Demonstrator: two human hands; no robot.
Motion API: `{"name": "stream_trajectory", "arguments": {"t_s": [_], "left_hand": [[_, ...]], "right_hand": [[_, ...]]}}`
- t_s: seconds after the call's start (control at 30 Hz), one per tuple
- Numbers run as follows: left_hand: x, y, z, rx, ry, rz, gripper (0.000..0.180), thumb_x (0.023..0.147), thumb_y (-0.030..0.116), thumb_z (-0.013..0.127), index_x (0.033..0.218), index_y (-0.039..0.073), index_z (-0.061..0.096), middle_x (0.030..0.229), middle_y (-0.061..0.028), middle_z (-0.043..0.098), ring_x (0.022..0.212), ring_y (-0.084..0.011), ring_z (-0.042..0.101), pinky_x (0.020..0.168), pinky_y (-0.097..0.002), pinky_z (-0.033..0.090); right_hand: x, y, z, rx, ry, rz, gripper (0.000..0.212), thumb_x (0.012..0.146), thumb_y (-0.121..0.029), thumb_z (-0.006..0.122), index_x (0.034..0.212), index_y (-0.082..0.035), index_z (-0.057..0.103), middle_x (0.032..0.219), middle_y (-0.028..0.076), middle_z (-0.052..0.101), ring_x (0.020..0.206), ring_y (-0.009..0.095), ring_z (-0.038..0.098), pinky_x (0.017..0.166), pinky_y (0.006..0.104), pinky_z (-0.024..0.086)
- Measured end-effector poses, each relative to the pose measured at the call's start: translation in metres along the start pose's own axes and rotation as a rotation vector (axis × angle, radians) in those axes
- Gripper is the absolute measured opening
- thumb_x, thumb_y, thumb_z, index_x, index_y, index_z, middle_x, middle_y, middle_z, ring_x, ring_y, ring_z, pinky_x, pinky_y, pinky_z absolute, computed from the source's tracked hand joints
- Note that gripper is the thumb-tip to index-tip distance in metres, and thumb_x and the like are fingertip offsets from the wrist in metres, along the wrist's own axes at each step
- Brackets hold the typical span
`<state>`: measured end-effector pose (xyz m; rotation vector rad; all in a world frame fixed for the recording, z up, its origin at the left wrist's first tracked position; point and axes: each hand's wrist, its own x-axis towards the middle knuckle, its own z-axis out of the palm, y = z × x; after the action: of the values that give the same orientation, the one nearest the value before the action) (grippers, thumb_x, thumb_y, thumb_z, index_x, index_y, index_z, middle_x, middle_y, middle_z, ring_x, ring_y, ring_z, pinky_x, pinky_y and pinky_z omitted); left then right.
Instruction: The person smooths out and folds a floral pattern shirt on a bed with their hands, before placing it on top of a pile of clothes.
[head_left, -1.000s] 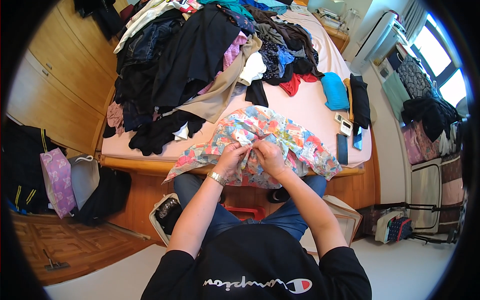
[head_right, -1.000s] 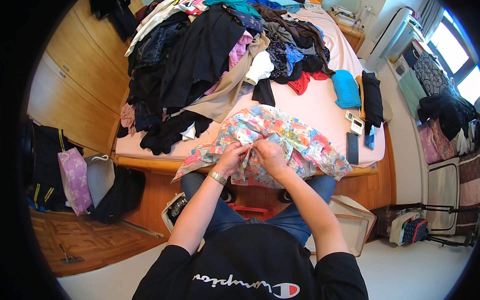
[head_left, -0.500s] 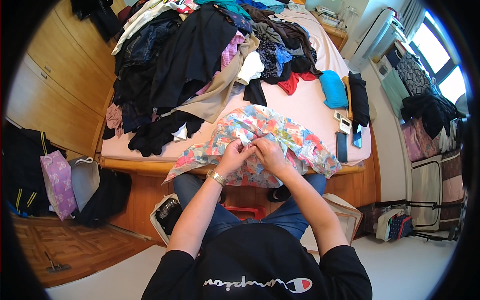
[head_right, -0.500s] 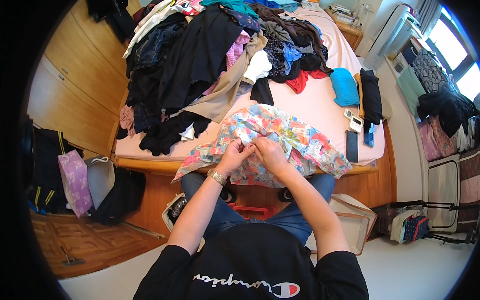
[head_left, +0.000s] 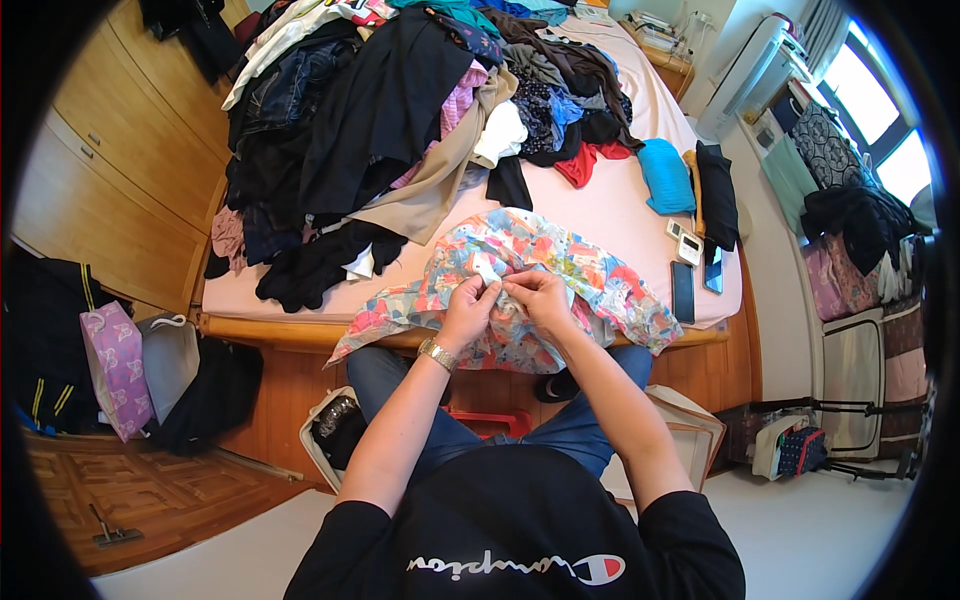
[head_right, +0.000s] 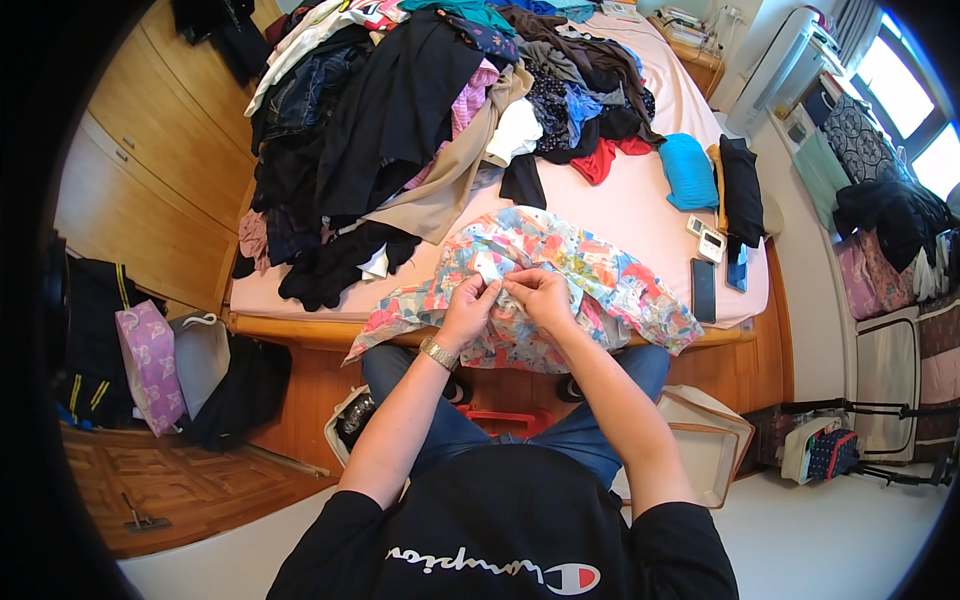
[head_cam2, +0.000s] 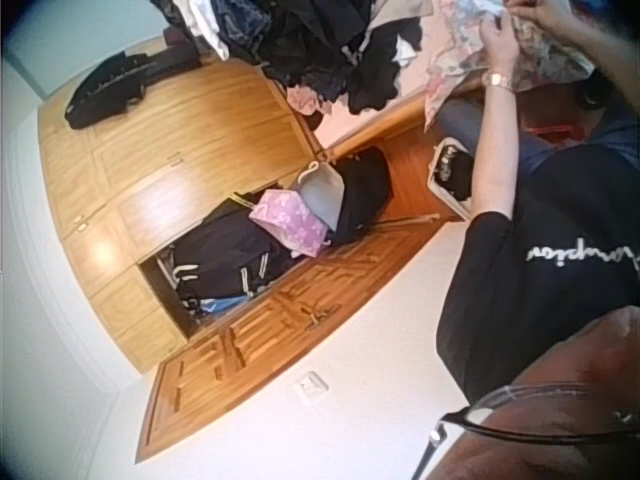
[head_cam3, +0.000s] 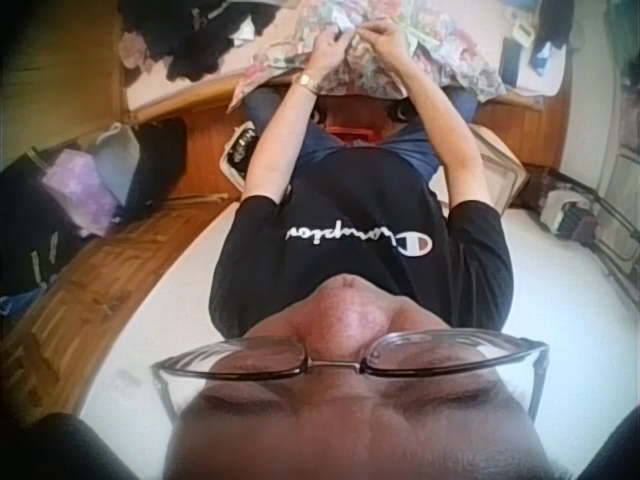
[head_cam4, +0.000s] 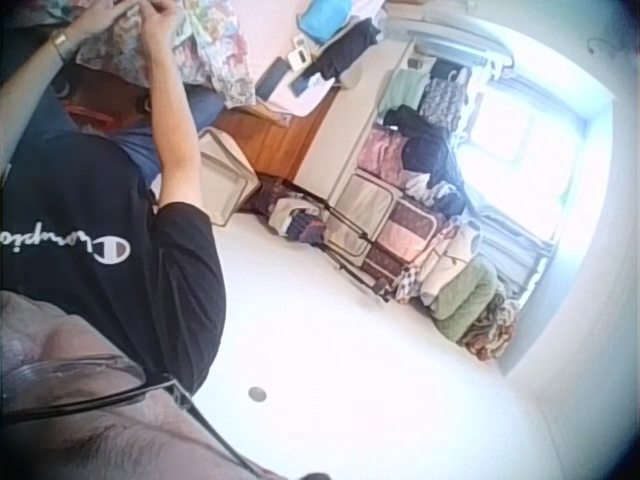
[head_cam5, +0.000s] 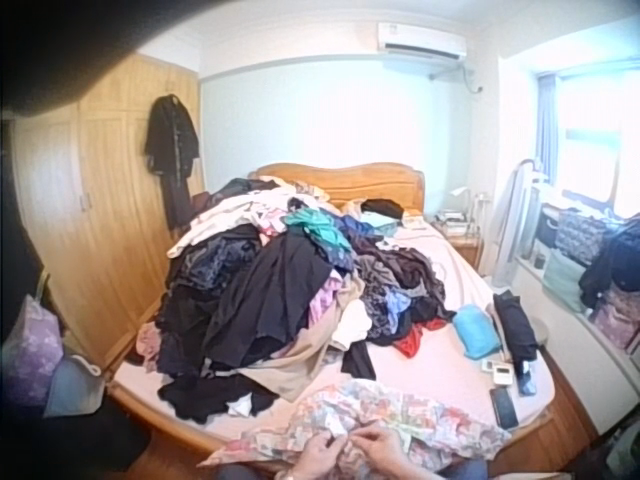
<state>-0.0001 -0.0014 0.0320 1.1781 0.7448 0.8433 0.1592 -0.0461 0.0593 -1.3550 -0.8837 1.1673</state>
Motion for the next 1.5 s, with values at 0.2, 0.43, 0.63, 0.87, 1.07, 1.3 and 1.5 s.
{"name": "stream_trajectory", "arguments": {"t_s": [0.2, 0.43, 0.63, 0.87, 1.07, 1.3, 1.5], "left_hand": [[-0.003, 0.005, 0.003, -0.059, 0.028, -0.022, 0.018, 0.102, 0.017, 0.059, 0.109, 0.002, 0.066, 0.089, 0.0031, 0.065, 0.073, -0.0016, 0.055, 0.064, -0.0190, 0.047], [-0.005, 0.013, 0.008, -0.081, 0.038, -0.035, 0.017, 0.102, 0.015, 0.059, 0.110, 0.002, 0.066, 0.092, 0.0026, 0.067, 0.078, -0.0026, 0.057, 0.069, -0.0203, 0.048], [-0.007, 0.017, 0.008, 0.017, 0.076, -0.034, 0.015, 0.099, 0.017, 0.064, 0.099, 0.002, 0.068, 0.084, 0.0022, 0.066, 0.072, -0.0021, 0.055, 0.064, -0.0209, 0.047], [-0.003, 0.001, 0.001, 0.079, 0.030, -0.067, 0.017, 0.100, 0.016, 0.062, 0.102, 0.000, 0.068, 0.089, 0.0006, 0.067, 0.076, -0.0033, 0.057, 0.067, -0.0208, 0.048], [-0.003, 0.005, 0.001, -0.205, -0.030, -0.094, 0.020, 0.102, 0.015, 0.058, 0.113, 0.001, 0.066, 0.101, -0.0008, 0.069, 0.086, -0.0055, 0.061, 0.074, -0.0216, 0.050], [0.002, 0.001, -0.020, -0.295, -0.047, -0.180, 0.024, 0.104, 0.028, 0.055, 0.100, 0.006, 0.065, 0.091, 0.0004, 0.068, 0.083, -0.0059, 0.062, 0.070, -0.0226, 0.052], [0.000, -0.009, -0.034, -0.061, 0.202, -0.224, 0.040, 0.106, 0.040, 0.047, 0.096, 0.005, 0.064, 0.084, -0.0014, 0.068, 0.074, -0.0085, 0.062, 0.069, -0.0229, 0.050]], "right_hand": [[0.004, 0.009, -0.002, 0.226, -0.015, 0.104, 0.015, 0.084, -0.001, 0.077, 0.099, 0.002, 0.074, 0.088, 0.008, 0.074, 0.076, 0.010, 0.065, 0.070, 0.0232, 0.053], [0.004, 0.017, 0.002, 0.010, 0.030, -0.112, 0.011, 0.085, 0.002, 0.074, 0.096, 0.004, 0.073, 0.088, 0.008, 0.074, 0.077, 0.009, 0.066, 0.071, 0.0238, 0.053], [0.005, 0.018, 0.001, -0.033, 0.035, -0.144, 0.009, 0.087, 0.004, 0.070, 0.096, 0.003, 0.068, 0.087, 0.006, 0.071, 0.079, 0.009, 0.065, 0.072, 0.0236, 0.052], [0.014, 0.017, -0.004, 0.254, -0.116, 0.025, 0.019, 0.088, 0.004, 0.068, 0.091, -0.005, 0.051, 0.086, 0.003, 0.064, 0.074, 0.008, 0.059, 0.068, 0.0223, 0.049], [0.022, 0.005, -0.016, 0.044, -0.215, 0.159, 0.018, 0.084, 0.002, 0.074, 0.092, -0.004, 0.058, 0.078, 0.001, 0.063, 0.068, 0.006, 0.057, 0.061, 0.0205, 0.045], [0.017, -0.010, -0.024, -0.076, -0.197, -0.123, 0.016, 0.083, -0.002, 0.076, 0.090, -0.004, 0.062, 0.076, 0.000, 0.064, 0.067, 0.005, 0.056, 0.060, 0.0216, 0.044], [0.012, -0.026, -0.038, -0.579, -0.167, -0.281, 0.012, 0.082, -0.001, 0.071, 0.089, -0.003, 0.062, 0.074, 0.005, 0.064, 0.068, 0.013, 0.059, 0.063, 0.0290, 0.047]]}}
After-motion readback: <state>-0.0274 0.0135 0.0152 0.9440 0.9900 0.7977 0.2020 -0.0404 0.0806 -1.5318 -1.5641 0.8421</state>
